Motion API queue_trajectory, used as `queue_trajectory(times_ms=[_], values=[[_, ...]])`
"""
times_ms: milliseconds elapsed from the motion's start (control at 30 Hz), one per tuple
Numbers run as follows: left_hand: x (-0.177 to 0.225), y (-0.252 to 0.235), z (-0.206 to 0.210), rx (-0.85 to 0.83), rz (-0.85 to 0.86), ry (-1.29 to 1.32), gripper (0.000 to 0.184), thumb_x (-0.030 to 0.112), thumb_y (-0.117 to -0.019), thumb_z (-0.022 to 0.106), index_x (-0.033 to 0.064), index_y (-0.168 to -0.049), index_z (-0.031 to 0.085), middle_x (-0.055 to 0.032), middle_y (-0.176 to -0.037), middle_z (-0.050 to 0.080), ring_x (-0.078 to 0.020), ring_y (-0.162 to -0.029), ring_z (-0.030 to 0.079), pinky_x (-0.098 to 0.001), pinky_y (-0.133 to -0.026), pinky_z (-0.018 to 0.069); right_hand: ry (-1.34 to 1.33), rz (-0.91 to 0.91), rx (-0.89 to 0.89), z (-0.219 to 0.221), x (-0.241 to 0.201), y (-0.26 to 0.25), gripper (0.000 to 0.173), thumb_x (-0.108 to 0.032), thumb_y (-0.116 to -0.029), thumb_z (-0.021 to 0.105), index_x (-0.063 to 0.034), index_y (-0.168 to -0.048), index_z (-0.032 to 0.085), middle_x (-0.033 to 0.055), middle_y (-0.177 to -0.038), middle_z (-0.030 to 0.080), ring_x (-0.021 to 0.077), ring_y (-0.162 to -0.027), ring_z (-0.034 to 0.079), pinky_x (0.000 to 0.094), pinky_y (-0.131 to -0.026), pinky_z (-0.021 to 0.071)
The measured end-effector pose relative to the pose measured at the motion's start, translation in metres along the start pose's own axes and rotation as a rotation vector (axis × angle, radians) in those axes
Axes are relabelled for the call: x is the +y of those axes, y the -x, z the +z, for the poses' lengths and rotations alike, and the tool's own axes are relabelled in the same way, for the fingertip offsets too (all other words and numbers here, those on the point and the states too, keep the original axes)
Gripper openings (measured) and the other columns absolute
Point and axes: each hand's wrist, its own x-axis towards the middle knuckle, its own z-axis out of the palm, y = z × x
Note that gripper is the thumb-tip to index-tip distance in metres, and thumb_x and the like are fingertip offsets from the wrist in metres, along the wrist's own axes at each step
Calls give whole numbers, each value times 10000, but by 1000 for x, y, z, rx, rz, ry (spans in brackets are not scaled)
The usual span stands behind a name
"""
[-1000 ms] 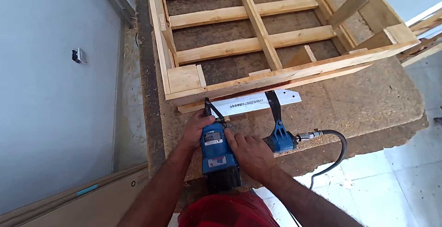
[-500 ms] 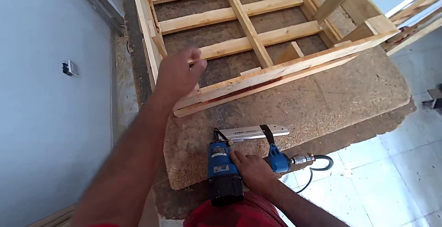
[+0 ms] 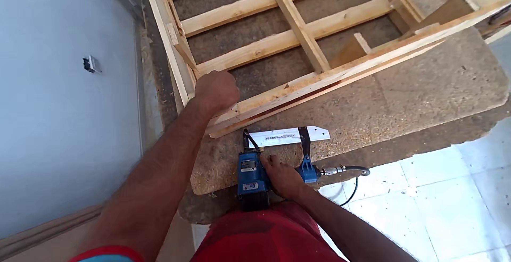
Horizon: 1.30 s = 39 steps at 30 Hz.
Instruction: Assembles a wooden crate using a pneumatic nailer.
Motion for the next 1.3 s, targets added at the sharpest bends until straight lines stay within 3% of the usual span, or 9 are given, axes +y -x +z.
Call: queue_trajectory(times_ms=[200, 367, 533, 633, 733, 900, 1033, 1133, 1300], values=[[12, 5, 4, -88, 6, -23, 336, 373, -984, 528, 108, -954, 732, -187, -946, 703, -415, -950, 680, -677, -727, 505, 56, 11, 18, 21, 20, 4, 690, -190, -912, 693, -111, -1520, 378, 217, -1201, 629, 399, -1054, 670, 542, -850, 571], [18, -26, -20, -299, 114, -90, 283, 280, -979, 642, 27, -895, 736, -191, -911, 692, -379, -914, 668, -652, -803, 509, 112, -45, -220, -8, 20, 5, 612, -245, -914, 685, -136, -1443, 398, 153, -1013, 698, 388, -894, 714, 590, -728, 577], [34, -51, -28, -500, -45, -80, 343, 375, -949, 680, 38, -915, 732, -175, -928, 702, -320, -894, 666, -580, -816, 502, 219, -55, -258, -43, 16, 18, 676, -256, -930, 688, -134, -1505, 355, 144, -940, 704, 392, -834, 715, 600, -684, 579], [45, -62, -13, -485, 11, -340, 356, 419, -832, 795, 66, -840, 756, -189, -907, 708, -365, -901, 668, -628, -811, 490, 326, -105, -260, -59, 18, 29, 609, -175, -969, 626, -93, -1505, 349, 147, -916, 689, 382, -823, 718, 567, -661, 585], [60, -54, -7, -456, 141, -599, 329, 370, -864, 766, 55, -788, 707, -196, -859, 672, -394, -876, 660, -634, -734, 492, 399, -165, -208, -68, 18, 34, 537, -134, -1006, 553, -71, -1498, 346, 137, -858, 675, 366, -778, 719, 529, -633, 585], [72, -34, -6, -438, 132, -577, 226, 207, -925, 701, -15, -882, 698, -232, -937, 665, -420, -948, 651, -621, -778, 498, 413, -196, -155, -62, 19, 32, 535, -165, -1005, 562, -45, -1488, 367, 140, -867, 679, 368, -769, 718, 525, -627, 583], [93, -21, 19, -399, 74, -608, 220, 98, -1053, 521, -53, -1148, 649, -259, -1147, 651, -440, -1090, 640, -609, -832, 516, 439, -200, -130, -60, 22, 29, 542, -125, -1006, 553, -49, -1502, 348, 138, -854, 674, 360, -763, 719, 510, -617, 582], [79, -64, 59, -346, 86, -547, 220, 156, -1024, 577, -2, -1133, 685, -241, -1146, 670, -427, -1085, 656, -640, -844, 528, 467, -223, -104, -58, 24, 32, 535, -101, -1007, 541, -48, -1503, 347, 128, -834, 668, 349, -748, 717, 495, -604, 582], [87, -50, 36, -428, -33, -513, 263, 196, -1020, 587, -28, -1133, 666, -266, -1153, 654, -440, -1109, 640, -644, -866, 505, 472, -233, -113, -60, 23, 30, 501, -109, -1015, 525, -48, -1482, 353, 121, -840, 665, 338, -756, 721, 487, -614, 585]])
